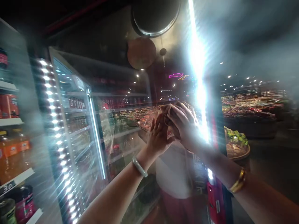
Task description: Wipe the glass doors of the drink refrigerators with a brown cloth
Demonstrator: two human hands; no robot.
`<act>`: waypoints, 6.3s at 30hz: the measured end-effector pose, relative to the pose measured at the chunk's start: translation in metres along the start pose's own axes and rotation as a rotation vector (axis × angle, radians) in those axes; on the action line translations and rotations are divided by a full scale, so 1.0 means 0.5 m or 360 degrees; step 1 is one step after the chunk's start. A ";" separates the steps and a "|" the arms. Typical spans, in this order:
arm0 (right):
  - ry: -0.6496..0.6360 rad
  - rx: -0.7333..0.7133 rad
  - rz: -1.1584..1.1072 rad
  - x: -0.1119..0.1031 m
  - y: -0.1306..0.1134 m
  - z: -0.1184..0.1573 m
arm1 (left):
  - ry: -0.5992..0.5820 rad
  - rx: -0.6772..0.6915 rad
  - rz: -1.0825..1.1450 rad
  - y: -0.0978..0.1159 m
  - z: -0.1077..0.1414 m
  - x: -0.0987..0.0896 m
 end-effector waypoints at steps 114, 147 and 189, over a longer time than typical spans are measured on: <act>0.0395 -0.0045 0.0103 0.305 -0.403 -0.807 | 0.0272 -0.0579 -0.0283 -0.864 -0.022 -0.507; 0.0077 -0.0444 -0.0257 0.395 -0.590 -0.804 | 0.0190 -0.0701 -0.0346 -0.951 0.308 -0.498; -0.0023 -0.0263 -0.0322 0.458 -0.689 -0.504 | 0.0255 -0.0844 -0.0221 -0.784 0.317 -0.359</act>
Point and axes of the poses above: each hand's wrist, its own z-axis away from the middle knuckle, its own x-axis out of the palm, y = z × x, the point moved 4 cm from there along -z, towards the middle knuckle, and after that the axes turned 4 degrees about -y, right-handed, at the moved point
